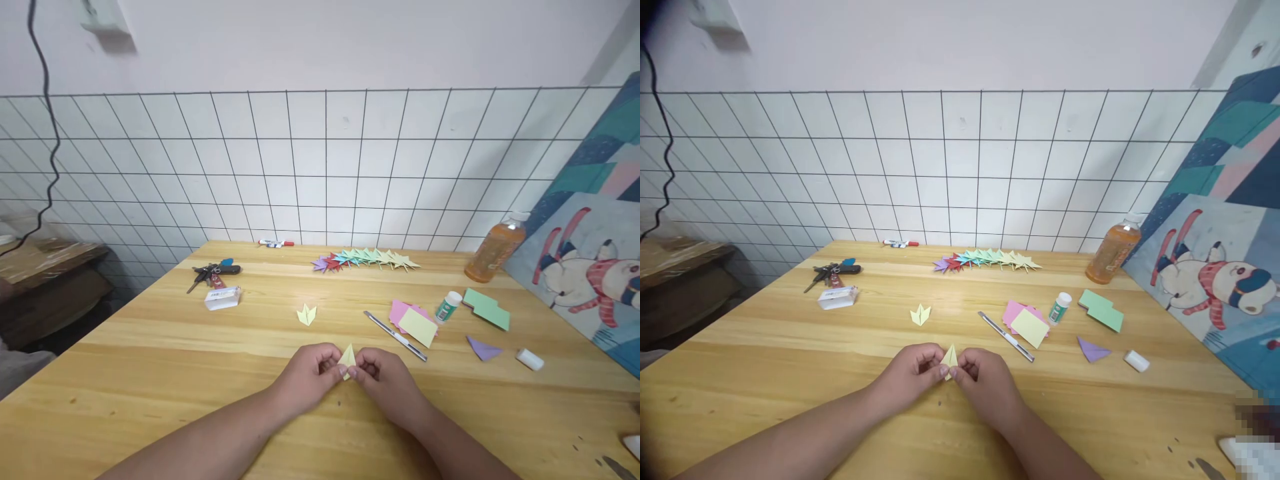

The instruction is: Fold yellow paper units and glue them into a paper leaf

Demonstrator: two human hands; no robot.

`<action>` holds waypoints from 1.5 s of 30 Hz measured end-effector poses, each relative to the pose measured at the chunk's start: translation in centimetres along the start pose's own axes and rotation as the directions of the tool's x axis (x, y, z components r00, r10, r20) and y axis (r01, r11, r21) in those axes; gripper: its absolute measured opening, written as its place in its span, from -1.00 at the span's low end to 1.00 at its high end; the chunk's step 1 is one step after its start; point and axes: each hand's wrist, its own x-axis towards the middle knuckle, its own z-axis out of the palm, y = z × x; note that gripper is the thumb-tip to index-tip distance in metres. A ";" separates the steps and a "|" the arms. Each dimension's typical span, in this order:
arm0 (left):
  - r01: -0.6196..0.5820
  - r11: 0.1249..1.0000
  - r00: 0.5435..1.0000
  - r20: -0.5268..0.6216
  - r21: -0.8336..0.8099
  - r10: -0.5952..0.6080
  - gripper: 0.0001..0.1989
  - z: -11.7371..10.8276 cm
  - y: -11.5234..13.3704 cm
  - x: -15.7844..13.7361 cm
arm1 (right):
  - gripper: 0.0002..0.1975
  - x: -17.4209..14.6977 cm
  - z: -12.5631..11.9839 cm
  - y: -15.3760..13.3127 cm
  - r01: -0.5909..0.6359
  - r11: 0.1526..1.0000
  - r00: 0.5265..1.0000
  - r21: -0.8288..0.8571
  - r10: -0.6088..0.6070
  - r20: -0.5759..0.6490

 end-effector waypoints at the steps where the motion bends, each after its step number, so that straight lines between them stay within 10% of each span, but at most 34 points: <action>1: -0.004 1.000 1.000 -0.005 0.009 0.004 -0.77 0.0 -0.1 0.0 | -0.79 0.0 0.0 0.1 0.007 1.000 1.000 -0.005 -0.007 0.006; 45: -0.042 0.998 0.998 -0.040 0.049 0.044 -0.70 -0.2 0.6 0.4 | -0.79 -0.3 0.7 -1.1 -0.005 0.972 0.991 -0.236 -0.027 -0.131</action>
